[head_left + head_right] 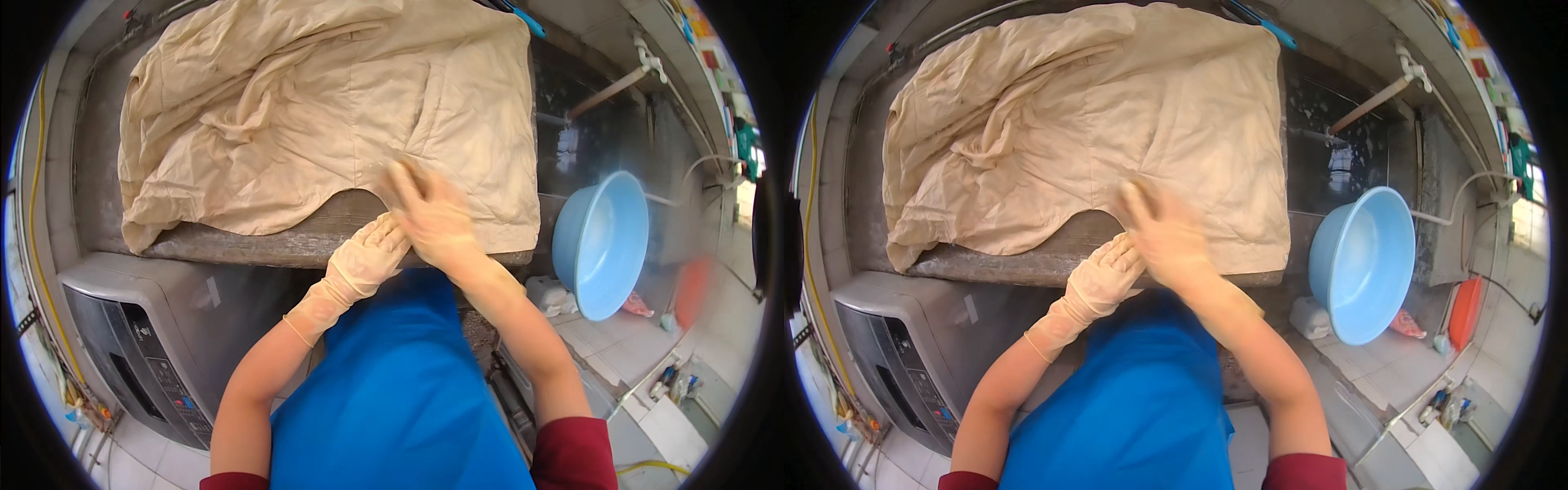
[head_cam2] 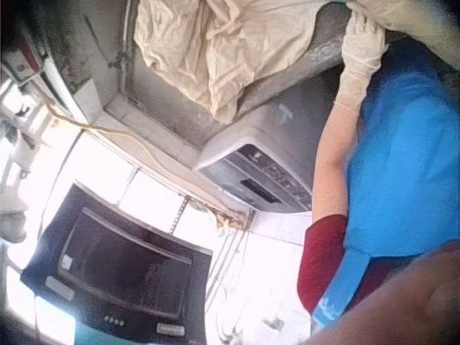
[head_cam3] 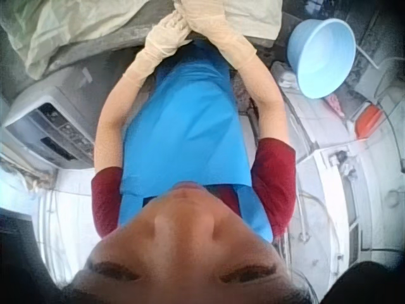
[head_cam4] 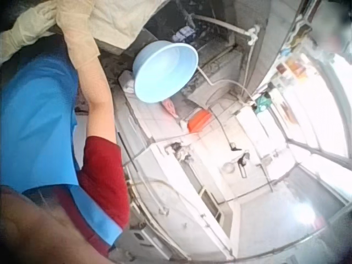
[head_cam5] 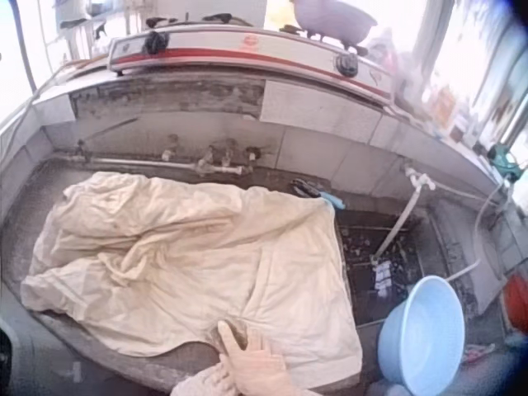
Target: The person hand washes a garment by spreading it across a counter, dipping a brush in a basin of water, and scrubbing various sections of the fabric with the brush.
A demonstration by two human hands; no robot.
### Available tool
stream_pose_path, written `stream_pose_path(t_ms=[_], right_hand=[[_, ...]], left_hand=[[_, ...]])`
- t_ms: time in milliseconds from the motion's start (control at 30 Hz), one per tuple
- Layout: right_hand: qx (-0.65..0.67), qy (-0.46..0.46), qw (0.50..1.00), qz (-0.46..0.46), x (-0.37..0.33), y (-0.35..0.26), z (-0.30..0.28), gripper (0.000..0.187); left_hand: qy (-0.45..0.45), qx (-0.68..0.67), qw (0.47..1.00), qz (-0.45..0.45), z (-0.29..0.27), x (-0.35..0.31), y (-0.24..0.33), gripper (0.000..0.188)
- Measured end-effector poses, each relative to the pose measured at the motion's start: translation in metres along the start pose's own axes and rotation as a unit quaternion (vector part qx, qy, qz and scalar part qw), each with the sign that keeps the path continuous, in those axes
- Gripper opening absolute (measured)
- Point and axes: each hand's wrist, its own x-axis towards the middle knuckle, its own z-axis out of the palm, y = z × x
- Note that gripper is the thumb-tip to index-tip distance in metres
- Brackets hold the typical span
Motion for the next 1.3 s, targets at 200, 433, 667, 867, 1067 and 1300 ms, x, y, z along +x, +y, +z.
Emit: stream_pose_path(t_ms=[200,433,667,867,1067,1300], right_hand=[[0.056,-0.018,0.997,0.043,-0.054,0.037,-0.013,0.073],[-0.024,-0.009,0.999,-0.042,0.035,0.036,-0.011,0.07],[-0.109,-0.091,0.989,-0.047,0.064,0.038,-0.035,0.07],[-0.076,0.052,0.994,-0.056,0.059,0.041,-0.011,0.059],[-0.031,-0.01,0.998,0.052,0.137,0.088,-0.067,0.057],[-0.092,-0.011,0.995,-0.042,0.126,0.083,-0.048,0.065]], left_hand=[[0.118,0.057,0.991,0.011,0.007,0.006,0.006,0.059],[0.085,-0.015,0.996,0.009,0.004,0.004,0.002,0.057],[0.003,-0.006,0.993,-0.117,-0.008,0.026,0.008,0.105],[-0.002,0.107,0.989,-0.1,-0.001,0.026,0.008,0.064],[-0.048,0.111,0.989,-0.086,-0.008,0.03,0.01,0.093],[-0.022,0.066,0.992,-0.104,-0.004,0.024,0.009,0.111]])
